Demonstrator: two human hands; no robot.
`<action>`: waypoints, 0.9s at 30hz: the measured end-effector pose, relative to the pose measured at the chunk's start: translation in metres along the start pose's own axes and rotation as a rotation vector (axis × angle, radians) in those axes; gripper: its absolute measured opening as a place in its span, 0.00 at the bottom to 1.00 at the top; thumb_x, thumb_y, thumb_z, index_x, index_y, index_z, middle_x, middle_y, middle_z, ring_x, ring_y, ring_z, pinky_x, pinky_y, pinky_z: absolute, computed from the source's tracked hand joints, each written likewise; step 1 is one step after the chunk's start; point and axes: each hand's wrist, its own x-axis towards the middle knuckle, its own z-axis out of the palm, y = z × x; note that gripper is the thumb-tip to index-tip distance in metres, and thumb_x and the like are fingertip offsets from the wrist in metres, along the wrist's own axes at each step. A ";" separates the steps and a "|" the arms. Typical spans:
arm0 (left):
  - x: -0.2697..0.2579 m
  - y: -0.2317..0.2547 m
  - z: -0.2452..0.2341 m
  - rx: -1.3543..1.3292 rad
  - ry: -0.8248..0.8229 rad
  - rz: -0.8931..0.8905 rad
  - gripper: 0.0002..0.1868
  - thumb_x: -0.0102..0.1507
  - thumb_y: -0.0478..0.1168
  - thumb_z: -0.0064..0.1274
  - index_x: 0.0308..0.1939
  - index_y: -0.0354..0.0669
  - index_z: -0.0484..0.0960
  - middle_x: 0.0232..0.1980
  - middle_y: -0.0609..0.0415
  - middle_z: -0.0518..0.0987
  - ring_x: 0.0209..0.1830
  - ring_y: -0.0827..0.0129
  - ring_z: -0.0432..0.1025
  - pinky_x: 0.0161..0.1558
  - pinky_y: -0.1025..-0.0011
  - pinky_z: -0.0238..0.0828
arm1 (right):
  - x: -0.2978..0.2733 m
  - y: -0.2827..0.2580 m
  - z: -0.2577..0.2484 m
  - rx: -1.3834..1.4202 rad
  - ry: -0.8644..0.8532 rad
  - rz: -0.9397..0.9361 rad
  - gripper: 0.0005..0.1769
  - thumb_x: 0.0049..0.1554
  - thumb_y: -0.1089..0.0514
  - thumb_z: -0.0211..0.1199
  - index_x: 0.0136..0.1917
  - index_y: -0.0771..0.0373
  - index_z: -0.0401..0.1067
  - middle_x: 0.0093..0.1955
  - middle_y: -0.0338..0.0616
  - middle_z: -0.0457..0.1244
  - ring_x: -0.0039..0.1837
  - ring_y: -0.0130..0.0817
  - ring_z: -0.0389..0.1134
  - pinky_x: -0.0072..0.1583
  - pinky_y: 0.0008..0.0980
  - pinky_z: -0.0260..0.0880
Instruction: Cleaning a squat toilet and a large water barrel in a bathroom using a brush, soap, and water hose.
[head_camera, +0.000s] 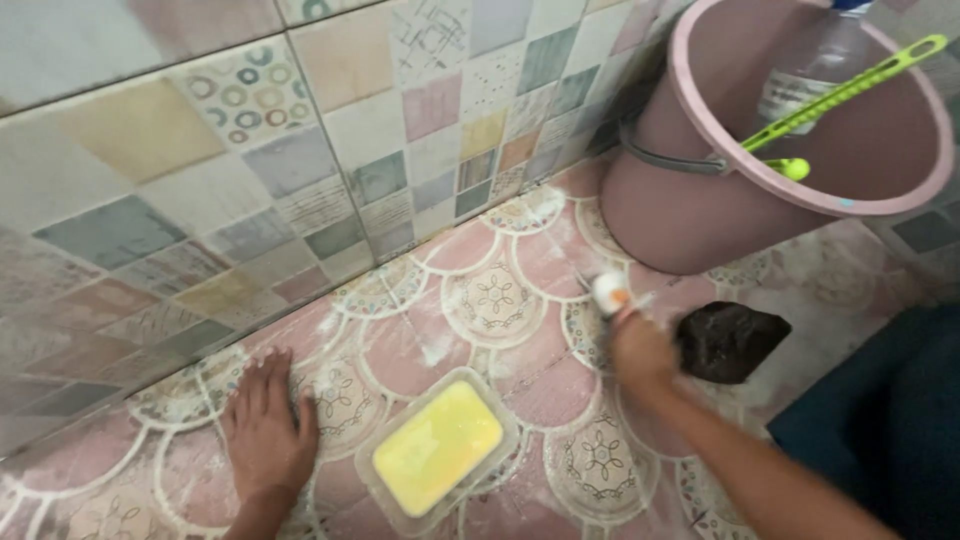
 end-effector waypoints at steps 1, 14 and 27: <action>0.002 0.000 -0.001 -0.007 0.000 0.006 0.33 0.66 0.50 0.41 0.76 0.50 0.63 0.76 0.49 0.65 0.79 0.52 0.54 0.75 0.50 0.45 | -0.021 -0.009 0.004 -0.005 0.005 0.007 0.28 0.70 0.46 0.42 0.40 0.63 0.74 0.32 0.52 0.67 0.33 0.49 0.71 0.34 0.49 0.71; -0.001 0.000 0.001 0.013 0.046 0.057 0.31 0.66 0.48 0.44 0.73 0.47 0.68 0.73 0.48 0.70 0.76 0.50 0.59 0.74 0.51 0.51 | -0.064 -0.030 -0.069 0.033 -0.231 -0.011 0.25 0.71 0.51 0.35 0.48 0.65 0.70 0.30 0.46 0.65 0.27 0.37 0.67 0.28 0.37 0.67; 0.023 0.105 -0.018 -0.499 -0.480 -0.169 0.16 0.66 0.46 0.48 0.56 0.52 0.82 0.41 0.46 0.83 0.40 0.53 0.79 0.48 0.57 0.74 | -0.109 -0.016 -0.080 0.646 -0.380 0.106 0.33 0.68 0.43 0.41 0.39 0.71 0.72 0.37 0.65 0.68 0.41 0.61 0.69 0.51 0.56 0.67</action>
